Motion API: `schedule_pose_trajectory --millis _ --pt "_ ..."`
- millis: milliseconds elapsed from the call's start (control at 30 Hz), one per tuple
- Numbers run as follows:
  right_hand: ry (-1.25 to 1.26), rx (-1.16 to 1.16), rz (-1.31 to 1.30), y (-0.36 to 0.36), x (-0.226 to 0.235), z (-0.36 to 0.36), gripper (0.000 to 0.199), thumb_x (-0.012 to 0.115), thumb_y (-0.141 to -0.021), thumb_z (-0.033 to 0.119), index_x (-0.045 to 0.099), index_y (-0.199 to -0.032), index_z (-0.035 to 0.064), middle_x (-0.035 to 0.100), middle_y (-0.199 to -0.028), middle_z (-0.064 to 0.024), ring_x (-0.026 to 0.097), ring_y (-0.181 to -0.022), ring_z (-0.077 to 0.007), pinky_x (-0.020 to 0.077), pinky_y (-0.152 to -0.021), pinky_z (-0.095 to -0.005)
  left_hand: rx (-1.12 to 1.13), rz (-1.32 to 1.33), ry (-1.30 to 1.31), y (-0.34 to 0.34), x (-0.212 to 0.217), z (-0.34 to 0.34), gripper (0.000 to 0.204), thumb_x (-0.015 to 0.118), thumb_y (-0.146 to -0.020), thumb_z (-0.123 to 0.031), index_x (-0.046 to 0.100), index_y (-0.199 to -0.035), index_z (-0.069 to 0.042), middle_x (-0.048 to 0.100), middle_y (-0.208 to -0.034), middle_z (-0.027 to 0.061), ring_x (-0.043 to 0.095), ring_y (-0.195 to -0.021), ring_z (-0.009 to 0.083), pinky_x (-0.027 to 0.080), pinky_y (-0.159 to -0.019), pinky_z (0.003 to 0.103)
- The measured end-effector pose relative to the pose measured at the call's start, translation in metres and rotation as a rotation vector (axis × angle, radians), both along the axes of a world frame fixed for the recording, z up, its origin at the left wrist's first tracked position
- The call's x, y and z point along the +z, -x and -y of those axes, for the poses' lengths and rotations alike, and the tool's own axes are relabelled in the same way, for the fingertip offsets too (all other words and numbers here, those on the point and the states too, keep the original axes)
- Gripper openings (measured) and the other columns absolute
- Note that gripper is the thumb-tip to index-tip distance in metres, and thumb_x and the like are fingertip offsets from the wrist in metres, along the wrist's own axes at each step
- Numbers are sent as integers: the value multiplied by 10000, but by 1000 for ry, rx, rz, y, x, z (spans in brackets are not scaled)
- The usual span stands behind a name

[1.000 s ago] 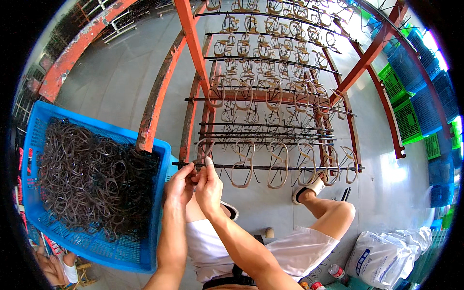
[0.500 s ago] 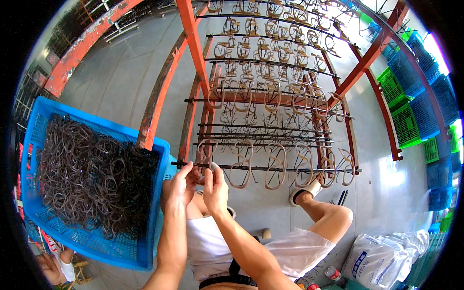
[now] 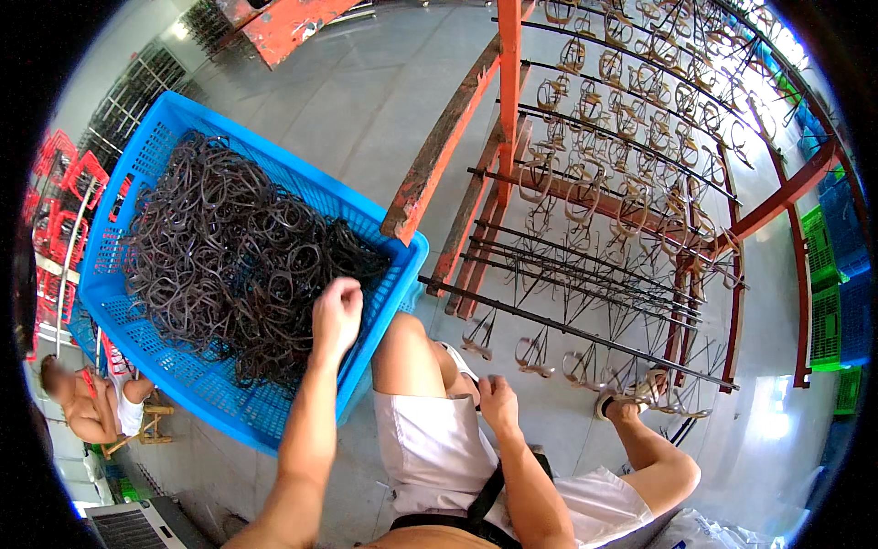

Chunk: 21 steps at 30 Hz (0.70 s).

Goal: The person repeatedly picks metal hooks from a blue basket and attaches them to horizontal rods on a red metal rack. The person occasionally adjusts the rack position and continues attaching hooks one at a time.

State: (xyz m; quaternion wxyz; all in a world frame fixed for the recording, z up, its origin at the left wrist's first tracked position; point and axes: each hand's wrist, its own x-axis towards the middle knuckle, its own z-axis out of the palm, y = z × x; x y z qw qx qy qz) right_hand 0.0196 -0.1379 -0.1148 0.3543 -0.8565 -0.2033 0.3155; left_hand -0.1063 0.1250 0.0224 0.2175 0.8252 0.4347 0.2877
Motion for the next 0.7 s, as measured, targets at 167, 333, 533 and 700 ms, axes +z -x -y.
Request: schedule_pose_trajectory --millis 167,333,533,700 --pt "-33 217 -99 -3 52 23 314 562 -838 285 594 -934 -12 625 -785 -192 607 -760 -346 466 -683 -376 -134 -794 -515 -15 -61 -82 390 513 -809 -139 479 -1195 -91 455 -1238 131 388 -1189 315 263 -1017 463" --pt "-51 158 -94 -25 92 53 283 578 -827 249 568 -862 -31 605 -755 -210 598 -719 -363 464 -643 -386 -354 -1071 -667 -34 -70 -106 421 416 -853 -158 413 -1262 -59 573 -1099 137 453 -1148 297 178 -1078 467" --pt "-118 268 -101 -29 135 17 302 566 -842 267 549 -853 -35 602 -759 -206 589 -732 -366 461 -647 -393 -500 -663 -513 -9 -33 -125 76 530 -796 -111 576 -803 -52 617 -811 113 578 -792 287 414 -754 401" --pt "-407 394 -78 -11 174 -55 284 588 -838 211 538 -1009 -10 580 -867 -196 585 -798 -360 470 -700 -403 -145 -151 -203 3 63 -54 179 533 -863 -178 559 -834 -3 610 -766 193 588 -727 376 458 -624 445"
